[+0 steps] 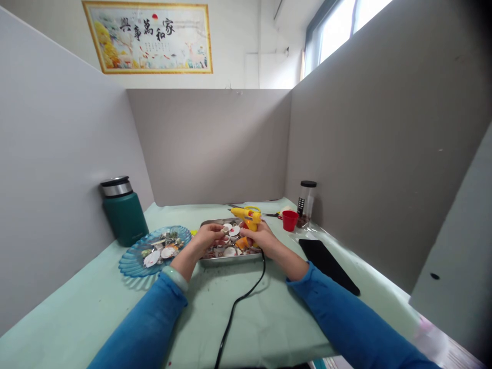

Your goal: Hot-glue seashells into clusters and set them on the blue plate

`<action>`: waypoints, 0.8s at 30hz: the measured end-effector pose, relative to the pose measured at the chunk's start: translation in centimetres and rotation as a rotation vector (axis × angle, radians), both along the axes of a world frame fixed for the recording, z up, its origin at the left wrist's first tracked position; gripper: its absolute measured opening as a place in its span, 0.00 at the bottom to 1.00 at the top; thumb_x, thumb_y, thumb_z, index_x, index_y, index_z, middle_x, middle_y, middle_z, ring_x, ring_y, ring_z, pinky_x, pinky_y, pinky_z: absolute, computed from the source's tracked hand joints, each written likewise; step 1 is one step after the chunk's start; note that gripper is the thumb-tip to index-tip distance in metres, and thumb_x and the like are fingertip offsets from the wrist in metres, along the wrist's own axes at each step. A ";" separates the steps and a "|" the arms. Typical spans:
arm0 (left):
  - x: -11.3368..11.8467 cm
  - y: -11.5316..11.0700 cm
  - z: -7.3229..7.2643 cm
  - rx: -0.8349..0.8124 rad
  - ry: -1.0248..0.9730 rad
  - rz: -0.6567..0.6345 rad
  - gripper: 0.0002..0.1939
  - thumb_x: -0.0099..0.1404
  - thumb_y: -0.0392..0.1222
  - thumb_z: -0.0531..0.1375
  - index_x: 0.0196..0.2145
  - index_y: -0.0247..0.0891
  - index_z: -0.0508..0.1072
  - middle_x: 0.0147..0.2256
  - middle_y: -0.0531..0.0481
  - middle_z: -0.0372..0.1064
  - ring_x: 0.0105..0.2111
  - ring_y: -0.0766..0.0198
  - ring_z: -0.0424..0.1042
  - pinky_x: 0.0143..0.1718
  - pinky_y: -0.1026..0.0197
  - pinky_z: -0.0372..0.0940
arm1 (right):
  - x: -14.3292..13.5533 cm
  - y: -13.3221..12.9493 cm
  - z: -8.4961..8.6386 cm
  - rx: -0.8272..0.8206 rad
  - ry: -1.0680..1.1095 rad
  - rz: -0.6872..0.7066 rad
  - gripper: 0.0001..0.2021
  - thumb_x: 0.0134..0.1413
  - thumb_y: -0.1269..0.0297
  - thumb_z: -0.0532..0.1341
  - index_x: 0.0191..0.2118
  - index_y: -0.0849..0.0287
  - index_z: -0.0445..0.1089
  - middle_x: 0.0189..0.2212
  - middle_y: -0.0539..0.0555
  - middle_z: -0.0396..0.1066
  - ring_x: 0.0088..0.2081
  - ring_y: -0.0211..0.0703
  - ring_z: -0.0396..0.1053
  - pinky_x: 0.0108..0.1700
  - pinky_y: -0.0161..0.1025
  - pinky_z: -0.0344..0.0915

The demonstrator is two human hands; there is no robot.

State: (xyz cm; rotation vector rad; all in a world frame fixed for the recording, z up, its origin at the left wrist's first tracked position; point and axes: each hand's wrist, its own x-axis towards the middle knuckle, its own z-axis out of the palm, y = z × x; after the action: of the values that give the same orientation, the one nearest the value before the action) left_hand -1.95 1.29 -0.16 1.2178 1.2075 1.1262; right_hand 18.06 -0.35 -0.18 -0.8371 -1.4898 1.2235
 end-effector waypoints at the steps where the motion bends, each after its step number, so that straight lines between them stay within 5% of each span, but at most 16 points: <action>1: 0.1 -0.1 0.1 -0.015 -0.037 0.008 0.12 0.52 0.30 0.69 0.34 0.31 0.72 0.31 0.45 0.74 0.30 0.64 0.76 0.34 0.63 0.72 | 0.1 -0.1 0.2 -0.004 0.029 0.018 0.12 0.44 0.59 0.67 0.34 0.59 0.69 0.22 0.47 0.65 0.19 0.31 0.58 0.21 0.32 0.57; 6: 0.4 -0.4 0.2 0.003 0.088 0.002 0.08 0.60 0.33 0.65 0.38 0.31 0.72 0.35 0.42 0.75 0.34 0.63 0.77 0.37 0.62 0.72 | 0.4 -0.4 0.7 -0.048 0.139 0.067 0.12 0.42 0.60 0.68 0.33 0.60 0.70 0.23 0.47 0.67 0.20 0.30 0.58 0.23 0.32 0.58; 12: 0.2 -0.7 0.4 0.243 1.094 0.127 0.13 0.60 0.32 0.60 0.42 0.37 0.79 0.43 0.42 0.75 0.45 0.55 0.73 0.47 0.58 0.66 | 0.3 -0.1 0.5 -0.093 0.164 0.050 0.13 0.41 0.60 0.69 0.33 0.60 0.71 0.24 0.48 0.68 0.19 0.29 0.58 0.22 0.32 0.56; 14: 0.5 -1.0 0.4 0.336 1.266 0.115 0.17 0.58 0.30 0.58 0.43 0.39 0.80 0.48 0.41 0.73 0.49 0.54 0.72 0.51 0.58 0.64 | 0.2 -0.1 0.4 -0.089 0.160 0.050 0.13 0.41 0.60 0.69 0.33 0.60 0.71 0.24 0.47 0.67 0.19 0.29 0.58 0.22 0.32 0.56; 19: 1.6 -1.1 0.1 0.473 1.343 -0.193 0.18 0.61 0.34 0.57 0.45 0.43 0.80 0.47 0.44 0.74 0.46 0.56 0.73 0.50 0.60 0.64 | 0.1 0.0 0.4 -0.078 0.143 0.065 0.14 0.40 0.60 0.69 0.33 0.61 0.70 0.23 0.47 0.67 0.19 0.30 0.58 0.22 0.32 0.56; 24: 2.4 -0.9 -0.1 0.378 1.428 -0.169 0.19 0.62 0.35 0.56 0.47 0.43 0.80 0.44 0.41 0.76 0.44 0.53 0.75 0.46 0.57 0.66 | 0.0 0.1 0.3 -0.073 0.135 0.043 0.14 0.40 0.60 0.69 0.33 0.61 0.70 0.20 0.46 0.65 0.19 0.30 0.58 0.22 0.32 0.56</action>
State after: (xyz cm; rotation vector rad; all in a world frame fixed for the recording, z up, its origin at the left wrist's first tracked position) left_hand 0.43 0.40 -0.27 2.5294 1.8426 0.1956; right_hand 18.02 -0.25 0.10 -0.7588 -1.3674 1.3468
